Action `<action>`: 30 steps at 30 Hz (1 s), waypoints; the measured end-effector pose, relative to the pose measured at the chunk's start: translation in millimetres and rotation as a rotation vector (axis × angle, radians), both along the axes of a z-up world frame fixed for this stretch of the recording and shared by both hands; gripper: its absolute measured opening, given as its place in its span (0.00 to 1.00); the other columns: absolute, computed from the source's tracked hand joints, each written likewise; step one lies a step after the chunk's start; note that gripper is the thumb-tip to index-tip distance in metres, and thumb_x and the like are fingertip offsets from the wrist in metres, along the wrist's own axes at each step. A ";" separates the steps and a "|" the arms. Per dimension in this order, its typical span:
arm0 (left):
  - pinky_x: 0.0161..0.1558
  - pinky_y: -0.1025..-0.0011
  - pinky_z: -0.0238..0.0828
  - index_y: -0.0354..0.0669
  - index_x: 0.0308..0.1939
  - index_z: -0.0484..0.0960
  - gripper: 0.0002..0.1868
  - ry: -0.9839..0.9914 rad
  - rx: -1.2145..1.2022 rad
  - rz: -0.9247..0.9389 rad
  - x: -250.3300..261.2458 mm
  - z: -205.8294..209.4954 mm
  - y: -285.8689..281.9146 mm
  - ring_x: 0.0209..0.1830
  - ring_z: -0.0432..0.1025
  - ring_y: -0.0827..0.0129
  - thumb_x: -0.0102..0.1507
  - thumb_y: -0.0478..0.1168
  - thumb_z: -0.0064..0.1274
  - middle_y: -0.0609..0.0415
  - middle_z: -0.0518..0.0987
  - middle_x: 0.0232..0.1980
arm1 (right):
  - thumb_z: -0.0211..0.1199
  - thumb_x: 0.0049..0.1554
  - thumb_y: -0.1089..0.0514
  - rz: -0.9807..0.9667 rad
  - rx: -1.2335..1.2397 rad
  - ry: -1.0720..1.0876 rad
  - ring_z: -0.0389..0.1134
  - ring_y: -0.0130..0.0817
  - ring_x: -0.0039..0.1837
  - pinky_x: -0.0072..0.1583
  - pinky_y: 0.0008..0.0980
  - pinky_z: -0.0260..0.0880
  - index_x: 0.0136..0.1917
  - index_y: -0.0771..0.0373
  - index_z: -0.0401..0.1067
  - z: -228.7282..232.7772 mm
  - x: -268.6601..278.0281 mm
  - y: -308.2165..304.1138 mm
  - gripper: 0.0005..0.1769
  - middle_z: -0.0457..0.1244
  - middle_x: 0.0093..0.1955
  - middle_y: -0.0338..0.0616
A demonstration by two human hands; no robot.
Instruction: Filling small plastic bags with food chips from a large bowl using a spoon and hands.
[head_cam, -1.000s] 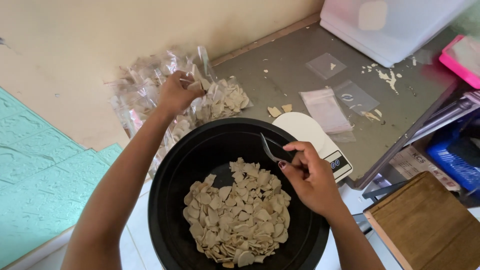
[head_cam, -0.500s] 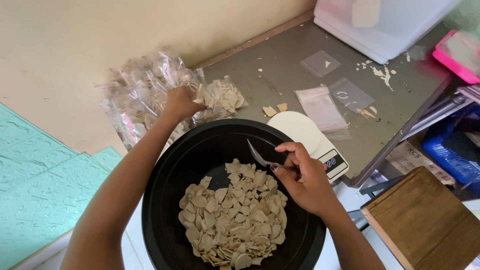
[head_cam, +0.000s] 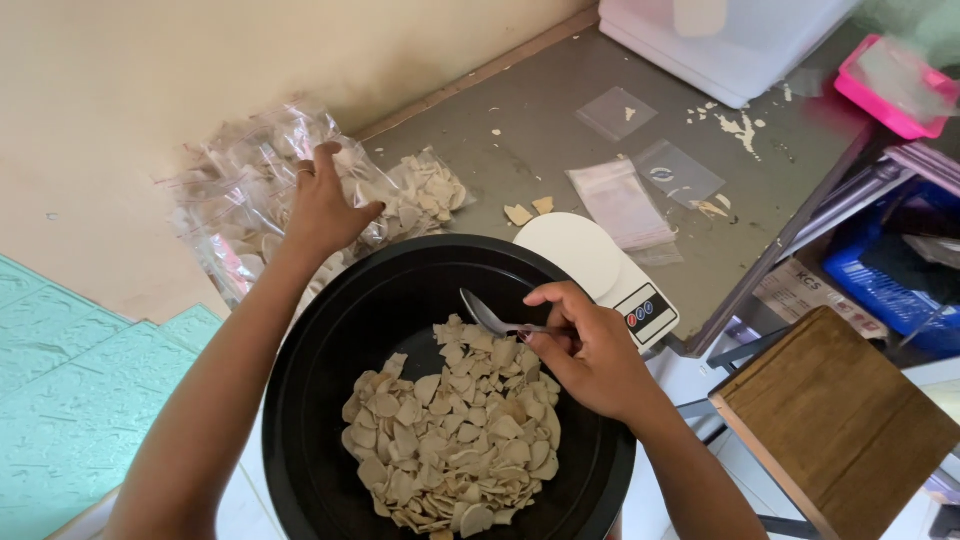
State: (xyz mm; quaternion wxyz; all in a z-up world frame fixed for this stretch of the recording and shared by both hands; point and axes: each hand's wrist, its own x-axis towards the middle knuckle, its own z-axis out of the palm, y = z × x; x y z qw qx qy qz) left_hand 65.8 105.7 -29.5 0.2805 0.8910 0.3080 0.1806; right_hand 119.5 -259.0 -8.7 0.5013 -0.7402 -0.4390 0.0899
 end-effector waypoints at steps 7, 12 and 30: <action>0.50 0.36 0.69 0.34 0.68 0.71 0.37 -0.084 0.074 -0.284 -84.1 75.1 -76.5 0.50 0.73 0.25 0.58 0.47 0.63 0.22 0.76 0.49 | 0.67 0.54 0.62 -0.117 0.149 0.045 0.58 0.29 0.31 0.33 0.27 0.61 0.49 0.61 0.79 4.5 29.6 -14.4 0.08 0.65 0.28 0.46; 0.71 0.39 0.54 0.60 0.72 0.68 0.41 0.354 0.210 -0.486 -119.0 39.0 -87.3 0.79 0.50 0.40 0.56 0.58 0.63 0.44 0.51 0.83 | 0.60 0.64 0.62 -0.591 0.124 0.001 0.57 0.30 0.38 0.41 0.30 0.59 0.52 0.63 0.78 -15.6 98.3 -43.5 0.07 0.62 0.35 0.47; 0.69 0.41 0.55 0.59 0.66 0.73 0.31 0.260 0.295 -0.434 -118.7 27.7 -91.5 0.79 0.49 0.45 0.60 0.57 0.55 0.54 0.51 0.83 | 0.56 0.43 0.57 -0.580 -0.421 -0.198 0.70 0.41 0.51 0.55 0.38 0.67 0.49 0.47 0.84 -120.3 233.6 -69.6 0.23 0.71 0.51 0.42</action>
